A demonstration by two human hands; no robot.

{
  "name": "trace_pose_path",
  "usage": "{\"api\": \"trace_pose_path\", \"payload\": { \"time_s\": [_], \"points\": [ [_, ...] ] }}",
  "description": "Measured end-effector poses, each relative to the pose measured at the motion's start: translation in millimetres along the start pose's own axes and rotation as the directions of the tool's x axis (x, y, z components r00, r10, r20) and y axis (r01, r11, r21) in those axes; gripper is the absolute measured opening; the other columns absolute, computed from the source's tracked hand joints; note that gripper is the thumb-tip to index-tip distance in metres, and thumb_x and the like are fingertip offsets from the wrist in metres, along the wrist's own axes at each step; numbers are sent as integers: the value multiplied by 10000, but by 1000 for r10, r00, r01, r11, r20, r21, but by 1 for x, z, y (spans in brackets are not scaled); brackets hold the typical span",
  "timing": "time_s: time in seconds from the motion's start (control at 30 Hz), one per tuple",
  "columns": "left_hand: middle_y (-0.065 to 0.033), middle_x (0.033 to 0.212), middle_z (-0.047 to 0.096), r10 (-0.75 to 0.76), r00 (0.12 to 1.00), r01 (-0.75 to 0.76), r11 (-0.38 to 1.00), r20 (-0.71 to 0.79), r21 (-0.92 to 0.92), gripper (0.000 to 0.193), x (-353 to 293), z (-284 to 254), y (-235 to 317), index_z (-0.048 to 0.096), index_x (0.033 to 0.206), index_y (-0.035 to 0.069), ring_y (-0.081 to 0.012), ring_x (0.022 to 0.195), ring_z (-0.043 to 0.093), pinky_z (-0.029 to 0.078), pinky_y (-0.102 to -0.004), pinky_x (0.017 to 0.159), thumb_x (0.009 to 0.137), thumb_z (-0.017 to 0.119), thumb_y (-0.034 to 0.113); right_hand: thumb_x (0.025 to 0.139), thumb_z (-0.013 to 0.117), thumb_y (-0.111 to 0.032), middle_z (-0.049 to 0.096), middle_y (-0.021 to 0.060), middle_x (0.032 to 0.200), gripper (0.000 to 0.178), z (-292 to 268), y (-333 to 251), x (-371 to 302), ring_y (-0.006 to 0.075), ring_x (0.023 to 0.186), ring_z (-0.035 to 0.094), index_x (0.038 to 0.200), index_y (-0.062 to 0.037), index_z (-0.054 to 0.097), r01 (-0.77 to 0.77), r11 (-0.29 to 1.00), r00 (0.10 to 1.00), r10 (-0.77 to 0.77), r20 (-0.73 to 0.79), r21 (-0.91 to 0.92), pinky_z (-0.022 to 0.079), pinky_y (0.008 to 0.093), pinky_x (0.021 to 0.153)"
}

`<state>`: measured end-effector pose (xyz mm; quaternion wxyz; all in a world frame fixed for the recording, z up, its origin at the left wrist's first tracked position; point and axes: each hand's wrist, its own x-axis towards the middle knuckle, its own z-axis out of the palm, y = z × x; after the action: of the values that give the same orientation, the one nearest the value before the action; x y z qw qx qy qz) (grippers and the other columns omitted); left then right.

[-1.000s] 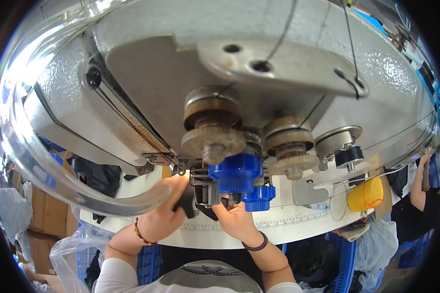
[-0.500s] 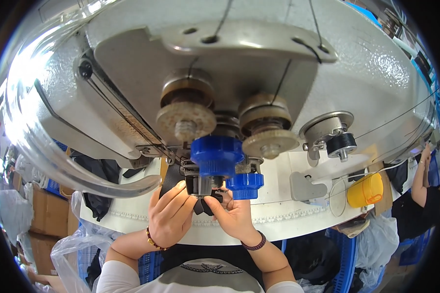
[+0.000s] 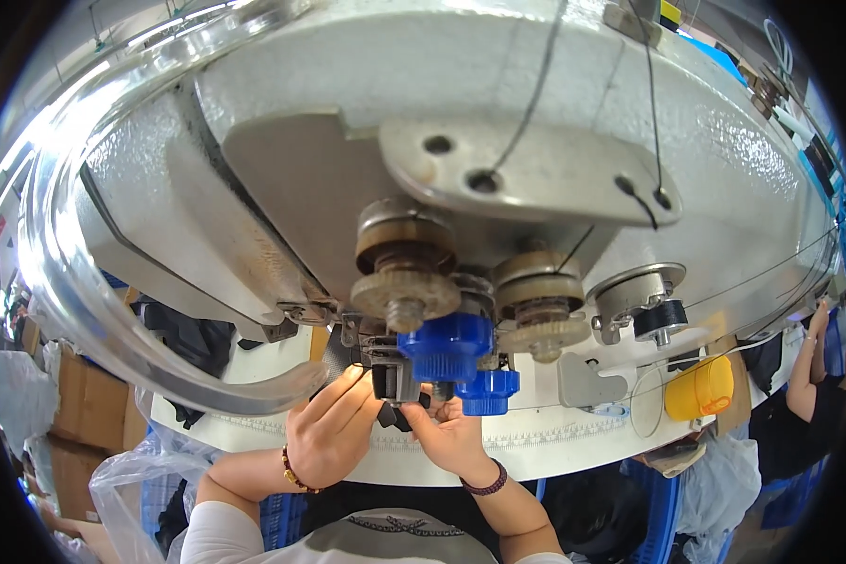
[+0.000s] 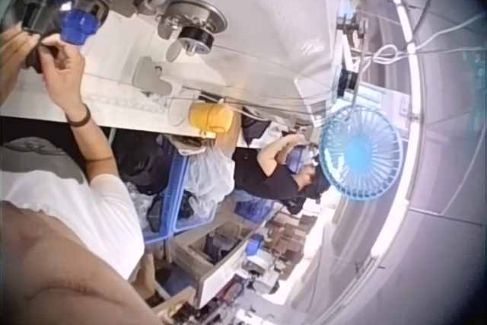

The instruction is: Sewing black fabric pieces together to assemble a shoe upper using an industrial sewing machine.

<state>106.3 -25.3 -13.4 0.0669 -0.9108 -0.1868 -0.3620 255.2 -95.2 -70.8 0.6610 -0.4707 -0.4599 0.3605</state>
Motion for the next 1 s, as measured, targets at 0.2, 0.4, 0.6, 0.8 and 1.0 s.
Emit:
{"api": "trace_pose_path", "payload": {
  "time_s": [0.2, 0.4, 0.6, 0.8, 1.0],
  "points": [
    [-66, 1006, 629, -21, 1000, 21, 1000, 8, -17, 292, 10, -1, -5, 667, 949, 23, -188, 973, 609, 439, -347, 756, 669, 586, 48, 862, 624, -47, 603, 62, 923, 345, -6, 4, 11, 71, 647, 575, 1169, -13, 469, 70, 998, 997, -70, 10, -8, 473, 203, 461],
    [-64, 978, 634, -12, 1000, 12, 1000, 2, -19, 294, 19, -3, -6, 668, 940, 20, -192, 960, 613, 461, -354, 755, 657, 592, 48, 869, 595, -39, 591, 46, 808, 215, -5, -1, 16, 87, 580, 568, 1066, -4, 519, -52, 995, 997, 57, -59, 88, 478, 225, 463],
    [-62, 985, 633, -2, 1000, 1, 1000, -25, -29, 312, 22, 1, -10, 666, 947, 20, -189, 958, 611, 457, -351, 734, 645, 593, 44, 856, 548, -15, 577, 43, 684, 67, -7, -19, 24, 109, 548, 582, 920, -2, 563, -196, 933, 973, 222, -57, 301, 482, 243, 474],
    [-42, 977, 608, -7, 1000, 7, 1000, -3, -9, 359, 28, 3, -18, 659, 1005, 59, -160, 961, 605, 348, -306, 581, 652, 597, 41, 865, 534, -82, 569, 71, 863, 140, -3, -22, 26, 129, 716, 567, 983, -9, 546, -43, 999, 999, 44, -23, 15, 458, 253, 624],
    [-1, 945, 521, -112, 989, 122, 987, 97, -100, 404, 28, -3, -22, 661, 1042, 108, -158, 912, 546, 320, -341, 663, 646, 618, 46, 880, 537, -88, 535, 58, 1041, 188, 0, -15, 25, 133, 861, 550, 1061, -35, 530, -152, 988, 987, 150, 55, 30, 491, 271, 764]
  ]
}}
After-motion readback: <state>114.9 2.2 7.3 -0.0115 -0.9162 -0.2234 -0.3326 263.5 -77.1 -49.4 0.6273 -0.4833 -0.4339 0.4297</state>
